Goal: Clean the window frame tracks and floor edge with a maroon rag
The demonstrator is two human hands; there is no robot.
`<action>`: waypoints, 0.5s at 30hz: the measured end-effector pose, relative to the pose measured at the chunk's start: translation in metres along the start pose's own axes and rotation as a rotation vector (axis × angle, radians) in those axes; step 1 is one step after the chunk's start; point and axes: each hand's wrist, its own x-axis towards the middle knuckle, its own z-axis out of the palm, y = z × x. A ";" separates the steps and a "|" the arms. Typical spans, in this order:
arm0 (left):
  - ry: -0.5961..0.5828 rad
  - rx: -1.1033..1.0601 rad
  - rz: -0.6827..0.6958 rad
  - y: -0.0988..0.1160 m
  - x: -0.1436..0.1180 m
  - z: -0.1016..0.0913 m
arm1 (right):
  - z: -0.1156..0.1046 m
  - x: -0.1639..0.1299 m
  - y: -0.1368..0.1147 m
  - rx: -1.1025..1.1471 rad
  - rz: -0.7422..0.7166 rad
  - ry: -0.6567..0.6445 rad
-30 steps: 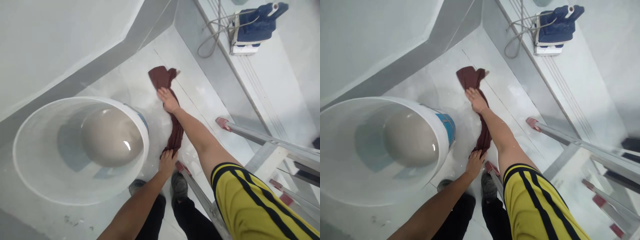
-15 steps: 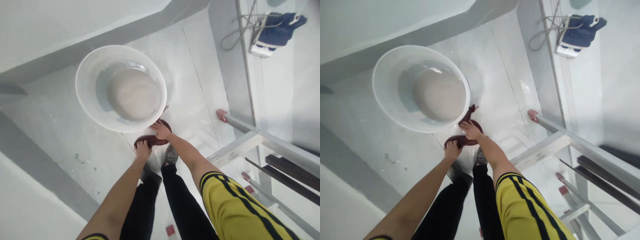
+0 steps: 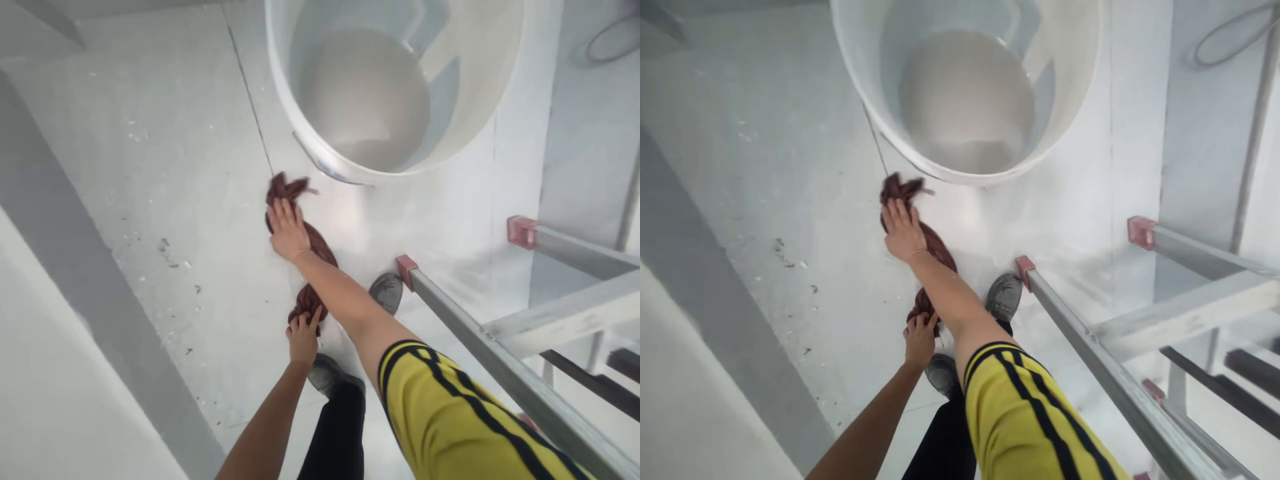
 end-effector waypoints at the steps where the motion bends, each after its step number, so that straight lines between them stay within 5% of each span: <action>1: -0.027 -0.038 -0.040 -0.011 -0.005 0.002 | 0.016 -0.001 -0.019 0.023 -0.093 -0.038; 3: -0.085 -0.148 -0.145 -0.034 -0.013 0.002 | 0.041 -0.010 -0.052 0.129 -0.229 -0.173; 5: -0.117 -0.260 -0.273 -0.056 -0.023 -0.002 | 0.056 -0.024 -0.080 0.372 -0.208 -0.366; 8: -0.031 -0.348 -0.285 -0.075 -0.045 -0.011 | 0.053 -0.048 -0.107 0.818 0.237 -0.363; 11: 0.114 -0.409 -0.072 -0.069 -0.074 -0.019 | 0.013 -0.071 -0.104 0.951 0.618 -0.095; 15: 0.111 -0.465 0.225 -0.027 -0.091 -0.022 | -0.093 -0.099 -0.028 0.801 0.735 0.195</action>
